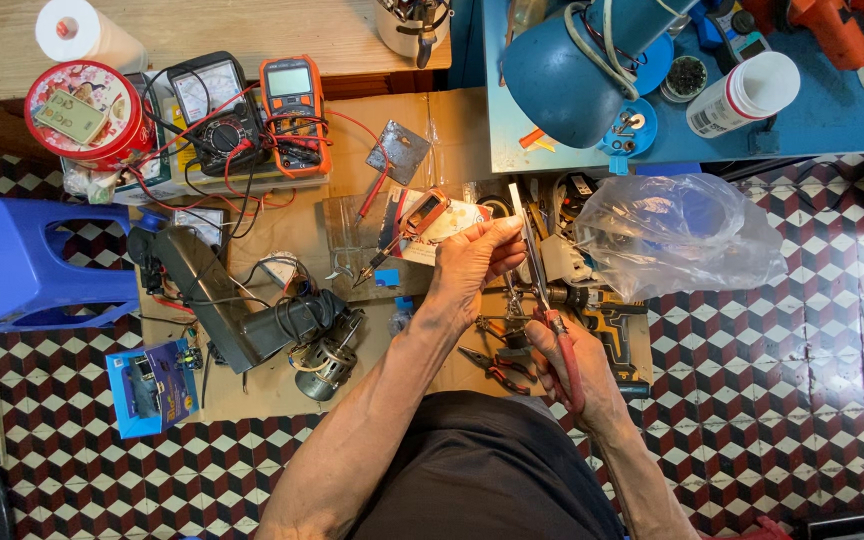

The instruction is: The person assembles a small electronic device by inserting a cylindrical component into a rectangular housing, then uses pliers to trim a protruding wire. The person continues to adjust the component within the housing.

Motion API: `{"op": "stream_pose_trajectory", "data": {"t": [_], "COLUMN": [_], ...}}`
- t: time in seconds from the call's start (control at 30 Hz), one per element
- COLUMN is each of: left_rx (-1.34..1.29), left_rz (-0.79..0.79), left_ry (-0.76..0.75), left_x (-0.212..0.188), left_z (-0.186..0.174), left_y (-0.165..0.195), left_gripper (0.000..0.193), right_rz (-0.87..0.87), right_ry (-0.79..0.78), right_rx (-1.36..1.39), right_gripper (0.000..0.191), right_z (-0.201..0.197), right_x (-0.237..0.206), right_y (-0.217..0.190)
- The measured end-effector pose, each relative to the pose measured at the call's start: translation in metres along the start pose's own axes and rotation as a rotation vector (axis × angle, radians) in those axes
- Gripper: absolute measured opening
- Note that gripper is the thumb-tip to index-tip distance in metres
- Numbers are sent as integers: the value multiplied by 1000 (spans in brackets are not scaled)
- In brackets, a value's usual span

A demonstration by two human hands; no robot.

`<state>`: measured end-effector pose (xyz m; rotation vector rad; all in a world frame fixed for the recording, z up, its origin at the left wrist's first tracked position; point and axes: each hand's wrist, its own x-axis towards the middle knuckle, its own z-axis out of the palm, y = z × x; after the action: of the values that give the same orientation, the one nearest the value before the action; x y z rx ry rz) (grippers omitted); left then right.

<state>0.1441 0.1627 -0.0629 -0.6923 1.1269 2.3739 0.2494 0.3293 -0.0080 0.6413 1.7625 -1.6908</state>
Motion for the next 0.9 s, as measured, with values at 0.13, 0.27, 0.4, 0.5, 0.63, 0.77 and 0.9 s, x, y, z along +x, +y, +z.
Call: {"op": "stream_pose_trajectory", "data": {"t": [0.13, 0.27, 0.4, 0.5, 0.63, 0.77, 0.9], "left_rx": [4, 9, 5, 14, 16, 69, 121], "left_rz": [-5, 0, -1, -3, -3, 30, 67], "left_ry": [-1, -9, -14, -13, -23, -17, -37], "left_x": [-2, -3, -4, -5, -4, -2, -1], "left_z": [0, 0, 1, 2, 1, -1, -3], "left_y": [2, 3, 2, 1, 4, 6, 4], "left_gripper": [27, 26, 25, 24, 25, 25, 25], "right_rz": [0, -58, -11, -11, -34, -69, -75], "right_ry": [6, -20, -5, 10, 3, -20, -18], "right_rx": [-4, -14, 11, -15, -19, -8, -19], "right_gripper": [40, 39, 35, 36, 37, 41, 42], "right_z": [0, 2, 3, 2, 0, -1, -1], "right_x": [-1, -3, -5, -6, -7, -7, -8], "right_y": [-1, -2, -4, -5, -3, 1, 4]}}
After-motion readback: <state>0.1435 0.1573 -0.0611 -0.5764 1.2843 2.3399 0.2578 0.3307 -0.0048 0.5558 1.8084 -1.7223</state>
